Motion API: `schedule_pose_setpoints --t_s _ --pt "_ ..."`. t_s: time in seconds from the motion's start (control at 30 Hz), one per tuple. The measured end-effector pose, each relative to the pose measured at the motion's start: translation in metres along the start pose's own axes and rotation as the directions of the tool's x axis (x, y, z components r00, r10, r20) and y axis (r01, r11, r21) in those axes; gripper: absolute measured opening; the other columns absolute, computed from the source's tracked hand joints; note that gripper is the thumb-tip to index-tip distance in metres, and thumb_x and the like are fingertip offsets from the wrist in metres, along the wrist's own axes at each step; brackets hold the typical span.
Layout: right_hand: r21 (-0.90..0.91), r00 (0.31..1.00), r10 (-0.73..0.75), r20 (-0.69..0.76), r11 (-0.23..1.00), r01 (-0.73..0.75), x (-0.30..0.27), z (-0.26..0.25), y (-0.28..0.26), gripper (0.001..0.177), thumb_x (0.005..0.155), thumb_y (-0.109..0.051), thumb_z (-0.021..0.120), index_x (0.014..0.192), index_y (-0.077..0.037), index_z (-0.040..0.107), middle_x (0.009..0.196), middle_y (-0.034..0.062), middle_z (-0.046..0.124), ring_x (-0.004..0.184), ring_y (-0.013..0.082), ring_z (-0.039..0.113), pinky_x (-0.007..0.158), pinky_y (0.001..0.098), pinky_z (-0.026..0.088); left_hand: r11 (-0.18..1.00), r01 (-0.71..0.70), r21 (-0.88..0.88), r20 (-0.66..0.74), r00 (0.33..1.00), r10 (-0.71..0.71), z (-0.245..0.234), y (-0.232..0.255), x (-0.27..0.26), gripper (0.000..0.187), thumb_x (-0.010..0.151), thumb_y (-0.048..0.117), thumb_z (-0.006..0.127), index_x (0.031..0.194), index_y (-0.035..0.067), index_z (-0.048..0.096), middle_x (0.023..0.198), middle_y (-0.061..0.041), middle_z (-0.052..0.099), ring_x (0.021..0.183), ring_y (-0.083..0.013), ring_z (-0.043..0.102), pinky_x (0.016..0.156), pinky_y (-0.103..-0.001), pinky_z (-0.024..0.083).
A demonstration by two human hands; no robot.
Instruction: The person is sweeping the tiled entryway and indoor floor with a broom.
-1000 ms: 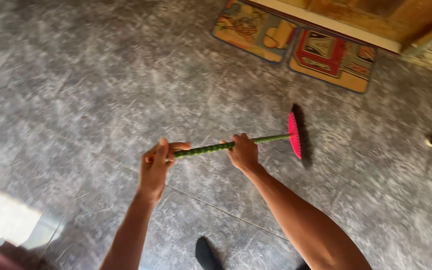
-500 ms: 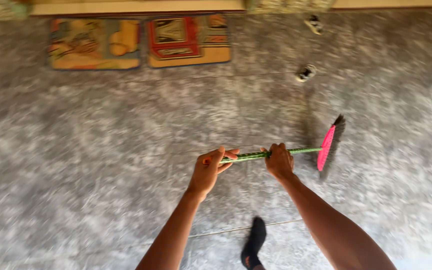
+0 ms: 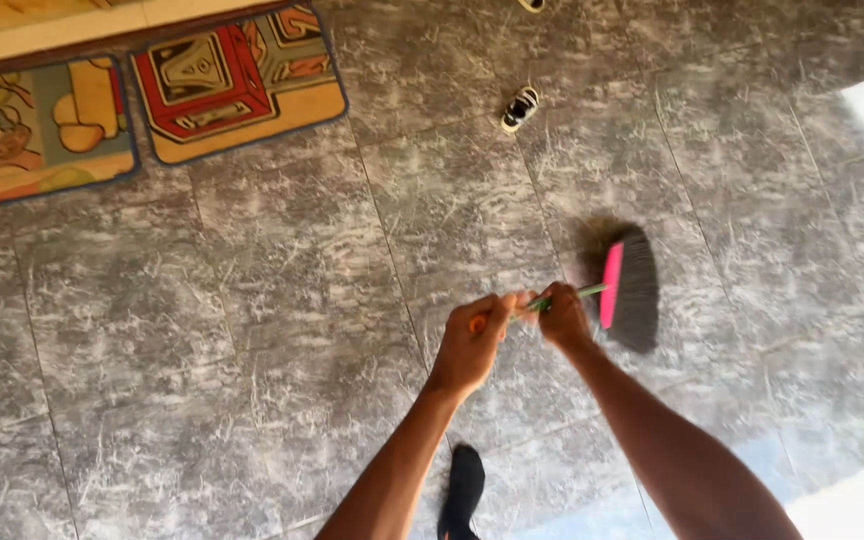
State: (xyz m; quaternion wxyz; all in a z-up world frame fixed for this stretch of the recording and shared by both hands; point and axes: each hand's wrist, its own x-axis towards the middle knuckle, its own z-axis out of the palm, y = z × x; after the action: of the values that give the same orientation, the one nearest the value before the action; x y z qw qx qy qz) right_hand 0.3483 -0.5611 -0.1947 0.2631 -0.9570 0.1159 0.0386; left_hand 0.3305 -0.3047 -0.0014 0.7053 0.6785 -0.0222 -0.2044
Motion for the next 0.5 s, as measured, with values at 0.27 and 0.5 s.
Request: schedule_pose_setpoints --t_s 0.27,0.5 --pt "0.131 0.981 -0.190 -0.027 0.973 0.191 0.025 0.094 -0.117 0.026 0.096 -0.027 0.067 0.084 -0.005 0.064 0.089 0.0238 0.065 0.090 0.0442 0.064 0.078 0.0532 0.049 0.976 -0.157 -0.154 -0.208 0.970 0.123 -0.086 0.016 -0.024 0.046 0.108 0.032 0.055 0.072 0.005 0.052 0.066 0.004 0.043 0.061 -0.0062 0.034 0.055 -0.029 0.029" --pt "0.226 0.953 -0.244 0.177 0.953 0.202 -0.023 0.134 -0.315 0.033 0.095 -0.032 0.069 0.081 -0.004 0.061 0.094 0.0223 0.065 0.090 0.0442 0.063 0.075 0.0530 0.049 0.981 -0.192 -0.036 -0.423 0.892 0.159 -0.212 0.048 -0.112 0.048 0.109 0.028 0.054 0.069 0.003 0.046 0.065 0.004 0.040 0.061 -0.0069 0.030 0.055 -0.030 0.029"
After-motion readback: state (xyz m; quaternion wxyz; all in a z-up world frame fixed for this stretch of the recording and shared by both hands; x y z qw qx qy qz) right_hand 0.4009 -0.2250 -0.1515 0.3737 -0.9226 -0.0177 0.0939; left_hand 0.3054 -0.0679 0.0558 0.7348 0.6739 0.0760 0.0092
